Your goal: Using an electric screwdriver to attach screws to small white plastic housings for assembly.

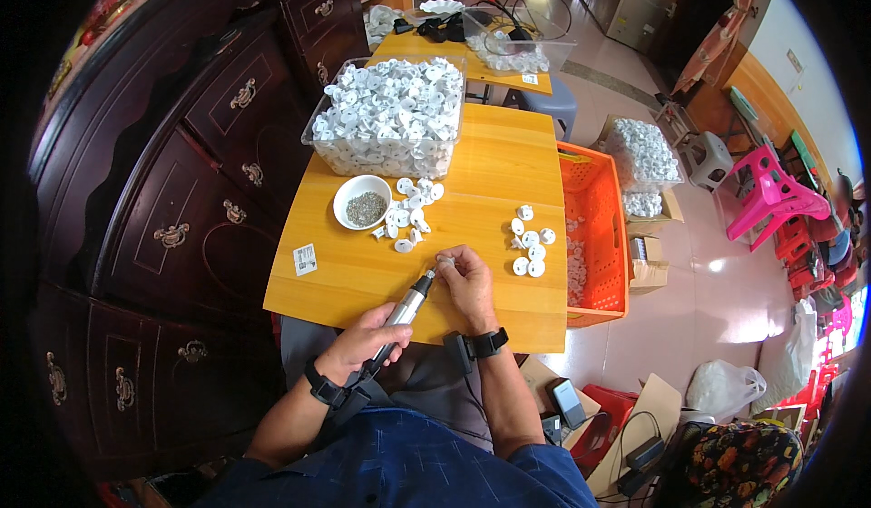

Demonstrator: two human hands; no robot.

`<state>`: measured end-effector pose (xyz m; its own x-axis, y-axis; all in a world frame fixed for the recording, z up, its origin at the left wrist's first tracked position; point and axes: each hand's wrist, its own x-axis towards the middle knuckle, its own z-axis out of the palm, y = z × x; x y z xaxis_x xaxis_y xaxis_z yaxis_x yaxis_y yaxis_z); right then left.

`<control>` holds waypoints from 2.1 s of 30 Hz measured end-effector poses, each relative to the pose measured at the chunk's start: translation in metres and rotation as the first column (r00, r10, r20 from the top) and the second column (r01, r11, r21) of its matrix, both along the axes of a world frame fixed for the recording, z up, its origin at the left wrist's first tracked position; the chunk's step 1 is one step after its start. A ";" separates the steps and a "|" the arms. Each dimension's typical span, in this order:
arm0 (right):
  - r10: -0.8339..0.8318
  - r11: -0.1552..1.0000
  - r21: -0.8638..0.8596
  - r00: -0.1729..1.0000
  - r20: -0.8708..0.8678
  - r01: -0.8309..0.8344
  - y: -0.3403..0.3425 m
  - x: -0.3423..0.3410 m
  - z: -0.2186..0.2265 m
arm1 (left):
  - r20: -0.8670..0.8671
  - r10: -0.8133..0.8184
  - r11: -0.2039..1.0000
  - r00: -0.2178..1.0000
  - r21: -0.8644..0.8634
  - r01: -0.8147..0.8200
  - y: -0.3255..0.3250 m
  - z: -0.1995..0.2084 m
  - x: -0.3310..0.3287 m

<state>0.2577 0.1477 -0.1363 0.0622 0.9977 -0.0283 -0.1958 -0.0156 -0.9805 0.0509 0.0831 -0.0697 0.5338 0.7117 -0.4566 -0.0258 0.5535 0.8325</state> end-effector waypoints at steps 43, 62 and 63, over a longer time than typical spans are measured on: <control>-0.006 0.863 -0.118 -0.244 0.970 -0.492 0.154 -0.134 0.059 | 0.104 0.203 0.979 0.974 -0.002 -0.204 -0.083 0.003 -0.096; 0.090 0.994 0.083 0.944 -0.317 -0.066 0.023 -0.046 0.037 | 0.101 0.146 0.988 0.984 0.031 -0.150 -0.072 0.014 -0.076; 0.086 0.995 0.073 0.945 -0.316 -0.067 0.015 -0.043 0.031 | 0.094 0.136 0.989 0.986 0.046 -0.141 -0.070 0.015 -0.074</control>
